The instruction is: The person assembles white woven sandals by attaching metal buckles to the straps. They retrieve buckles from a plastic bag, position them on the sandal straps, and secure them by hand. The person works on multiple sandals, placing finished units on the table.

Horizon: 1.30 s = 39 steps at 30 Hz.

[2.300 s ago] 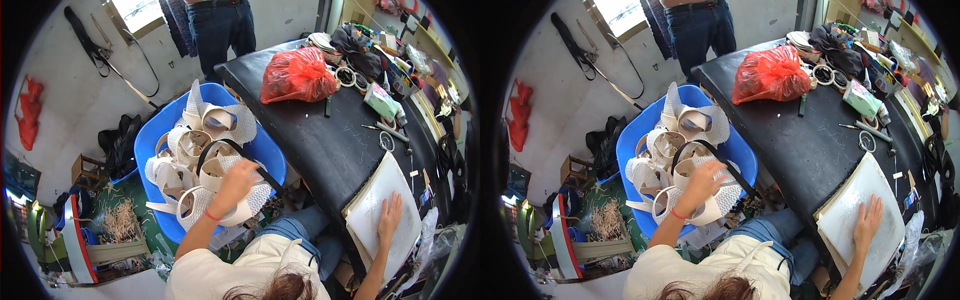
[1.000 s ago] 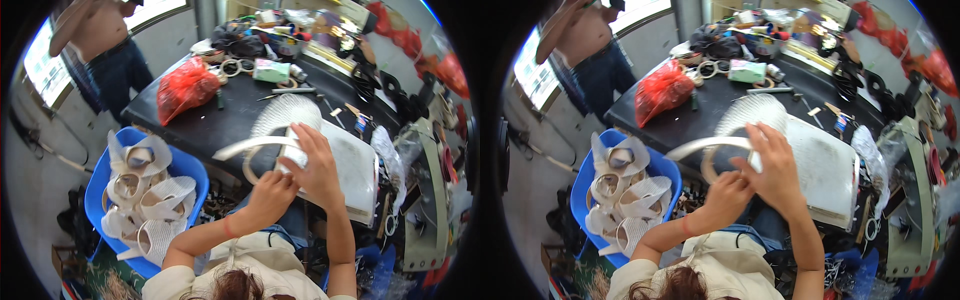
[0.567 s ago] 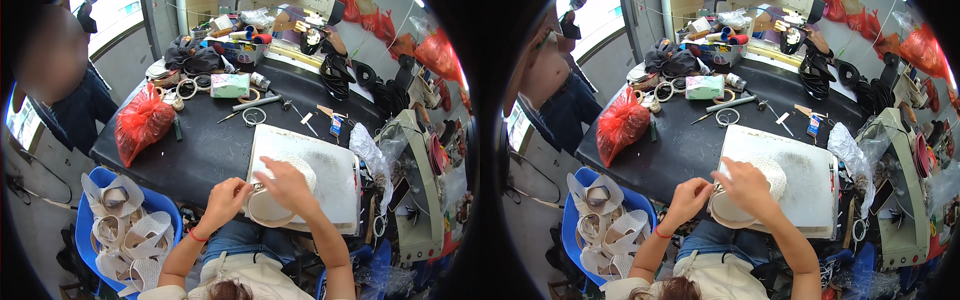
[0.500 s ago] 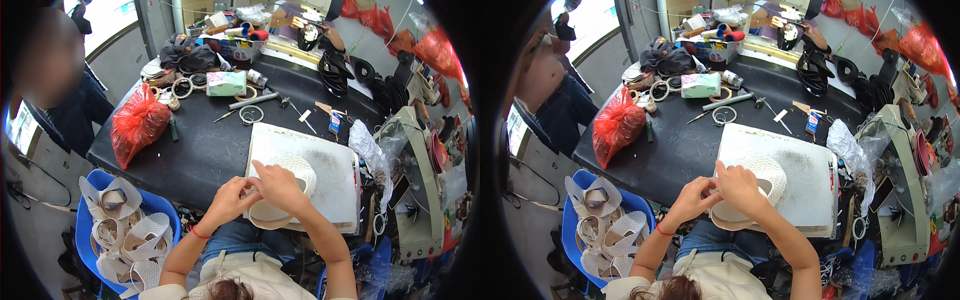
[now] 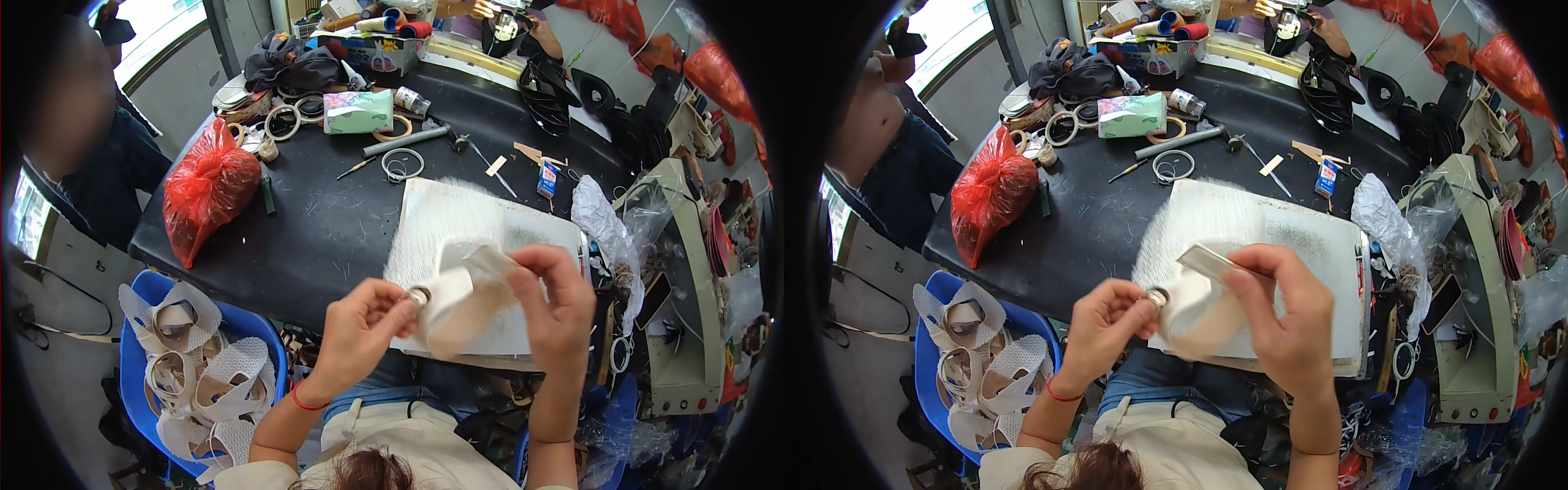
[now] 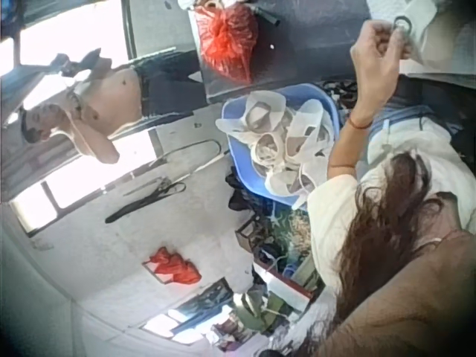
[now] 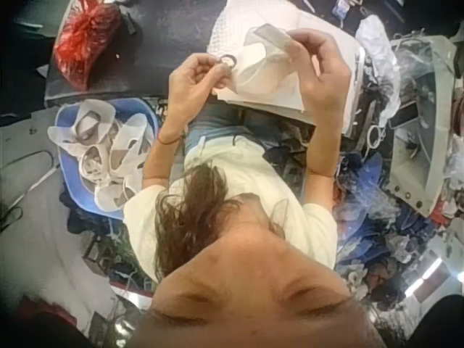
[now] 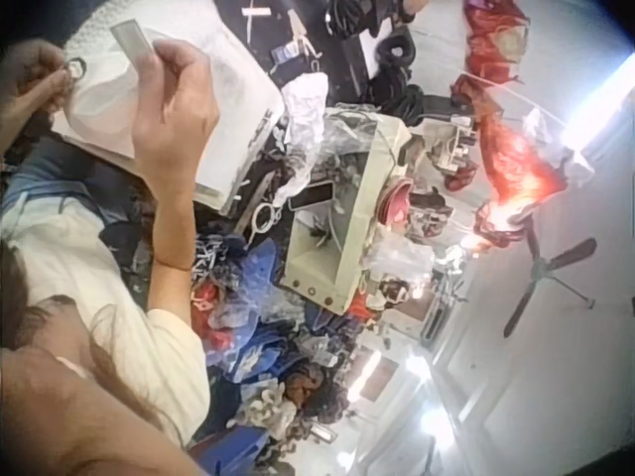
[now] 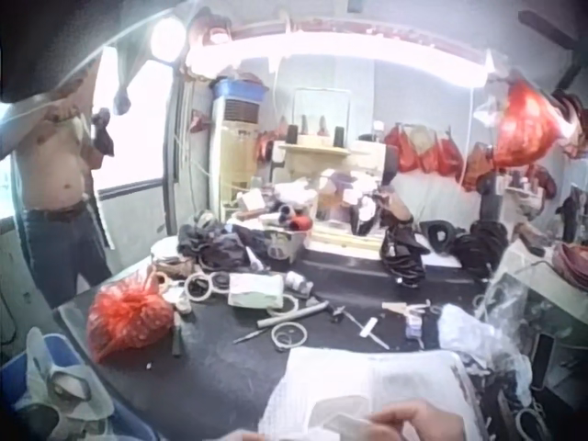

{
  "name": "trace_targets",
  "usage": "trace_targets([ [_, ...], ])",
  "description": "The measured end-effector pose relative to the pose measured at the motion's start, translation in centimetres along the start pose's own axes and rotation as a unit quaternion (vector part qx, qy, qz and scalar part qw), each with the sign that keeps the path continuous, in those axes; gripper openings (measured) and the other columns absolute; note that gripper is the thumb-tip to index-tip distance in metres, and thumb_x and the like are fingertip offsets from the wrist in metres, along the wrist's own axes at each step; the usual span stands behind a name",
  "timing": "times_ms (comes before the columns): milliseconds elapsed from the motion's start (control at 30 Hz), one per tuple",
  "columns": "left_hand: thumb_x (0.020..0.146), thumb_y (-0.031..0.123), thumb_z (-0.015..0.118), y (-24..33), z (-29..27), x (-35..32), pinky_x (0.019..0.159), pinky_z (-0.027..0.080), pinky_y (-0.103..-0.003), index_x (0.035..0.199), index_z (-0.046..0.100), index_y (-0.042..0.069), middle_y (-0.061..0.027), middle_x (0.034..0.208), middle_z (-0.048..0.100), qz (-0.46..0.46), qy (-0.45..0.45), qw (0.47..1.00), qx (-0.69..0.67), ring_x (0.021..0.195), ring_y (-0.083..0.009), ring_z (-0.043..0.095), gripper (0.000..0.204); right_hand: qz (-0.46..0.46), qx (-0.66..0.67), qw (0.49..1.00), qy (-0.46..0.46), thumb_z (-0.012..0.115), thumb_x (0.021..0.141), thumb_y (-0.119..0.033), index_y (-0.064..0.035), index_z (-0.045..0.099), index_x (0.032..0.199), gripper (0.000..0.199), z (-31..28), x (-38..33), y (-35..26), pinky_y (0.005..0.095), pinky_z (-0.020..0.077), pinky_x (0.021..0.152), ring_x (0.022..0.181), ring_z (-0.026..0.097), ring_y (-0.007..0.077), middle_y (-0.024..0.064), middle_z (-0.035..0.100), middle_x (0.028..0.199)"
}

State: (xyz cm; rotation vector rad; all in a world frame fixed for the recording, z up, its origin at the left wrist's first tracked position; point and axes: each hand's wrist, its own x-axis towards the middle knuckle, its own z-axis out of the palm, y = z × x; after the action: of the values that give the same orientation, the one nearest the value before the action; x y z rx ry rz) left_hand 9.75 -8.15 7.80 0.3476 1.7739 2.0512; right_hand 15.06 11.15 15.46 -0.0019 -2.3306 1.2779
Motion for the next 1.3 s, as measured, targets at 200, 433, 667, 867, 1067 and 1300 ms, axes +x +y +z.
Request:
trace_targets([
  [200, 0.093, 0.004, 0.051, -1.2, 1.2, -0.3, 0.069, 0.054, -0.025, 0.103, 0.054, -0.004, -0.0089, 0.087, 0.064, 0.086, 0.029, 0.992, 0.085, 0.079, -0.011, 0.063, 0.013, -0.075, -0.001, 0.993, -0.094, 0.061, 0.085, -0.002, 0.0023, 0.059, 0.099, 0.014, 1.7, -2.7, -0.1, 0.0271, 0.0499, 0.069, 0.078, 0.063, 0.0149, 0.0099, 0.064, 0.09],
  [433, 0.096, 0.01, 0.049, -2.2, 1.0, -1.2, 0.063, 0.045, -0.02, 0.108, 0.054, 0.003, -0.0012, 0.084, 0.059, 0.02, -0.039, 0.989, -0.138, 0.071, -0.0044, 0.052, 0.015, 0.217, 0.292, 0.925, -0.108, 0.059, 0.089, -0.004, 0.005, 0.059, 0.101, 0.015, 3.1, -4.0, 4.2, 0.0256, 0.0519, 0.079, 0.086, 0.061, 0.0121, 0.0094, 0.063, 0.094],
  [667, 0.097, 0.011, 0.045, -1.8, 0.7, -0.7, 0.058, 0.046, -0.018, 0.11, 0.053, 0.003, -0.0034, 0.083, 0.059, -0.009, -0.089, 0.988, -0.128, 0.066, -0.0053, 0.055, 0.017, 0.183, 0.291, 0.925, -0.163, 0.06, 0.088, -0.002, 0.0048, 0.059, 0.101, 0.014, 3.5, -4.4, 4.7, 0.0244, 0.0497, 0.079, 0.087, 0.061, 0.011, 0.0082, 0.063, 0.093],
  [867, 0.096, 0.007, 0.046, -1.4, 0.7, -0.3, 0.059, 0.048, -0.02, 0.11, 0.057, 0.001, -0.004, 0.082, 0.06, -0.004, -0.118, 0.991, -0.061, 0.065, -0.0063, 0.056, 0.019, 0.168, 0.266, 0.934, -0.166, 0.056, 0.089, 0.0, 0.0031, 0.053, 0.102, 0.014, 3.9, -4.3, 4.8, 0.024, 0.0487, 0.077, 0.086, 0.059, 0.0107, 0.0076, 0.062, 0.092],
  [1067, 0.095, 0.006, 0.048, -0.8, 1.0, -0.2, 0.061, 0.051, -0.021, 0.109, 0.059, -0.002, -0.0041, 0.084, 0.061, -0.05, -0.15, 0.985, -0.069, 0.067, -0.0066, 0.058, 0.02, 0.113, 0.239, 0.947, -0.185, 0.056, 0.088, 0.002, -0.001, 0.047, 0.107, 0.021, 2.9, -4.7, 5.2, 0.0254, 0.0469, 0.076, 0.088, 0.056, 0.0111, 0.0071, 0.058, 0.092],
  [1300, 0.09, 0.006, 0.058, 0.0, 2.7, -0.4, 0.071, 0.057, -0.025, 0.117, 0.058, 0.001, -0.0086, 0.09, 0.066, -0.036, -0.134, 0.979, -0.149, 0.079, -0.0122, 0.065, 0.028, -0.11, -0.123, 0.986, -0.013, 0.068, 0.077, -0.002, -0.0039, 0.062, 0.106, 0.03, 1.8, -4.7, 1.0, 0.033, 0.0458, 0.073, 0.08, 0.057, 0.0218, 0.009, 0.057, 0.088],
])
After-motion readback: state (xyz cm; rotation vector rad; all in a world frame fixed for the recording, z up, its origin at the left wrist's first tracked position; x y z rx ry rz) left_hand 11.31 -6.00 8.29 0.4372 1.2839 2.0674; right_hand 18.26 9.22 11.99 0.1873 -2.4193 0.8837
